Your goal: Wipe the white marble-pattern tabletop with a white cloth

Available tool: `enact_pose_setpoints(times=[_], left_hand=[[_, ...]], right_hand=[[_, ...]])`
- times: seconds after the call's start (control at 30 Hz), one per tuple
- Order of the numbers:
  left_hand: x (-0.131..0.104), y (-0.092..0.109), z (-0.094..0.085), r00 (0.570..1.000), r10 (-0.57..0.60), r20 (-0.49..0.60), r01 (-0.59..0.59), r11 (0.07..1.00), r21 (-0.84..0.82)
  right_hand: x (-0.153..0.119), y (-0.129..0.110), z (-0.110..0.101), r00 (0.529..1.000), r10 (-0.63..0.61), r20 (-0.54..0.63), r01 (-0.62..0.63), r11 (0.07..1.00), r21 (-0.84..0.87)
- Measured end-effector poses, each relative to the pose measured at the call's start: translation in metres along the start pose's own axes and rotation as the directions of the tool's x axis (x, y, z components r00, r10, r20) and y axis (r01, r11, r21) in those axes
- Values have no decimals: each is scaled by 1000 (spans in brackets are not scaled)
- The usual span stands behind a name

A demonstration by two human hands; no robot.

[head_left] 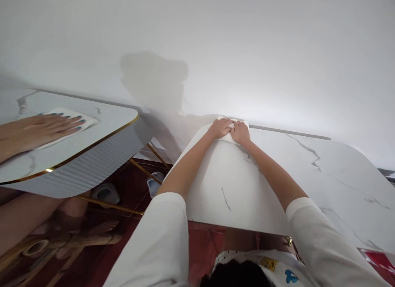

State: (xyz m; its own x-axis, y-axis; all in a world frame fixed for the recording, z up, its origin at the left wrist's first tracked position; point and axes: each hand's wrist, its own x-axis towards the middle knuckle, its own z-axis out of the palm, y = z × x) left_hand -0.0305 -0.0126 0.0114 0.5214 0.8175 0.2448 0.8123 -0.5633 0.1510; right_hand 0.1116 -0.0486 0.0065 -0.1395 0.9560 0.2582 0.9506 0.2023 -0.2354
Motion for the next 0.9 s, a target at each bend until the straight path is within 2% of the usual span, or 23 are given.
enact_pose_setpoints(times=[0.23,0.47,0.63,0.9], left_hand=[[-24,9,-6,997,73,14,-74,997,18],[-58,23,-10,998,59,14,-60,998,9],[-93,43,-17,1000,10,4,-10,1000,24],[-162,63,-28,999,-16,37,13,997,77]], right_hand=[[-28,-9,-5,1000,8,8,-8,999,-33],[-59,-22,-11,1000,0,14,0,1000,-31],[-93,-33,-18,998,-53,21,53,999,-4],[-159,-71,-27,999,-10,40,10,1000,13]])
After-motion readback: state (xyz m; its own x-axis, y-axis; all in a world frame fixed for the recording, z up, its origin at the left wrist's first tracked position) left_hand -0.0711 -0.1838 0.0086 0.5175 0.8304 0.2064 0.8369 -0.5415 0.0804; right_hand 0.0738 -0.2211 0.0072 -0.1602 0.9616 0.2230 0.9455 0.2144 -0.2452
